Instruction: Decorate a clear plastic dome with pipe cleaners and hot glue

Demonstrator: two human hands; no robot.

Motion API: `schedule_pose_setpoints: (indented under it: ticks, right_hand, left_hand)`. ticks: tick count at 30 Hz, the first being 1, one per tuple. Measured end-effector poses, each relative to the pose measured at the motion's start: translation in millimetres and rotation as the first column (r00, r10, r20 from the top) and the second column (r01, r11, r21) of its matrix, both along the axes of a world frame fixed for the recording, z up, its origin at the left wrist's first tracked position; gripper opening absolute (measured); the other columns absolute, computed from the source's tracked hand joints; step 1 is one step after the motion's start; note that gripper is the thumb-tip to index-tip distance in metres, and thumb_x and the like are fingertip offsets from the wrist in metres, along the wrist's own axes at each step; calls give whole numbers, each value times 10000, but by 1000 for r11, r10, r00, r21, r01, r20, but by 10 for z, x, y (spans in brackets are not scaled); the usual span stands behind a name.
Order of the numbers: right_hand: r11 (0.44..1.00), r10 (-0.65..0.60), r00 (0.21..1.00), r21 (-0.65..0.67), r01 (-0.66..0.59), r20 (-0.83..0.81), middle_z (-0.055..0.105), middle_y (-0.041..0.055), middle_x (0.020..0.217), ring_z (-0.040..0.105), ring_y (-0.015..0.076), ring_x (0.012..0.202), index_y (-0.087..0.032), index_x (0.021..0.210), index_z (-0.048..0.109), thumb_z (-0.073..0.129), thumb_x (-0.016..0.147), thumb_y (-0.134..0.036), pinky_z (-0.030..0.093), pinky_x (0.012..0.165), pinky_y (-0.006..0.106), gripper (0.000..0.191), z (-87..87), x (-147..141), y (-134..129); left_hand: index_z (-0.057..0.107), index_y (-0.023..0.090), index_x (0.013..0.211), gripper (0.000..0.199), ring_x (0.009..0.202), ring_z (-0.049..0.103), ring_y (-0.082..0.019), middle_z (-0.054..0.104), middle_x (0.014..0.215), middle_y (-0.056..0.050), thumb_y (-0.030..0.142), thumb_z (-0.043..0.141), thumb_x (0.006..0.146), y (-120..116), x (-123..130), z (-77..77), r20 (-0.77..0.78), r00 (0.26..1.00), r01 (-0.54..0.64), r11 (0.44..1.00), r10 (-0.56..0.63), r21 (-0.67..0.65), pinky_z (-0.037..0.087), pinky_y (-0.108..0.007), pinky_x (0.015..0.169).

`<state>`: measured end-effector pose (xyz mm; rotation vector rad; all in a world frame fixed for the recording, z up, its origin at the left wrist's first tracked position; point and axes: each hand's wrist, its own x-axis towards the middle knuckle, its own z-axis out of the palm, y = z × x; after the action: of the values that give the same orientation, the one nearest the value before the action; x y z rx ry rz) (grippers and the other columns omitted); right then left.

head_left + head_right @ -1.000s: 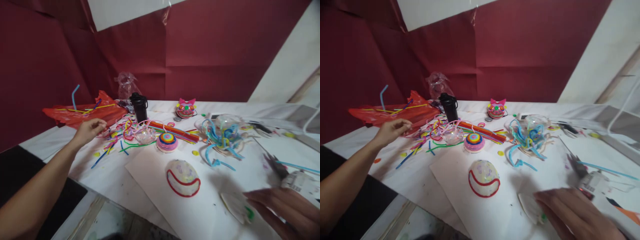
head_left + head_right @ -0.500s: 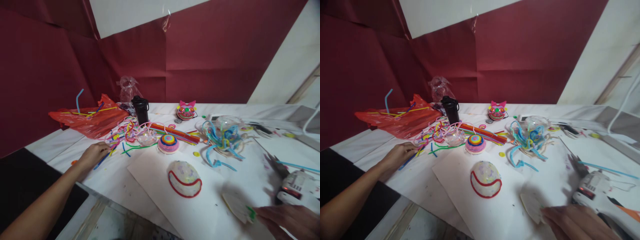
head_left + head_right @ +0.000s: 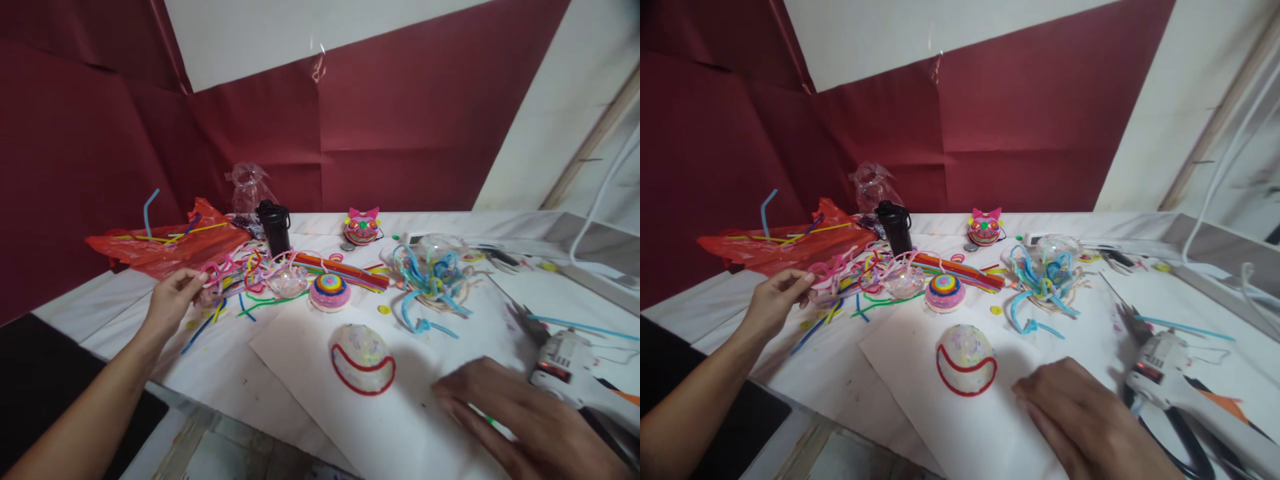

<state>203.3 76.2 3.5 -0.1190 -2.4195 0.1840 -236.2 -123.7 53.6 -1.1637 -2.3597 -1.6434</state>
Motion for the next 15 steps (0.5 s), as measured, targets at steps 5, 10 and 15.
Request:
schedule_pose_setpoints:
  ticks: [5, 10, 15]
  right_hand:
    - [985, 100, 994, -139, -103, -32, 675, 47, 834, 656, 152, 743, -215, 951, 629, 473, 952, -171, 533, 680, 256, 162, 377, -479, -162]
    - [954, 208, 976, -208, -217, -65, 666, 96, 960, 644, 189, 886, -150, 1055, 620, 495, 927, -130, 537, 749, 306, 180, 523, -806, -245]
    - [941, 287, 950, -149, -303, -122, 610, 108, 1242, 525, 195, 1226, -179, 1188, 568, 518, 918, -104, 445, 1015, 356, 285, 659, -1081, -83]
  left_hand:
    - [553, 208, 703, 233, 448, 468, -102, 639, 561, 22, 402, 666, 767, 102, 462, 74, 185, 962, 187, 978, -202, 93, 353, -240, 456]
    - [627, 225, 670, 219, 530, 530, -126, 665, 613, 10, 415, 677, 765, 234, 884, 106, 36, 942, 335, 942, -335, 0, 401, -253, 502]
    - [658, 242, 676, 216, 536, 548, -120, 635, 583, 43, 436, 661, 771, 534, 1227, 250, -264, 812, 466, 850, -522, -248, 403, -238, 525]
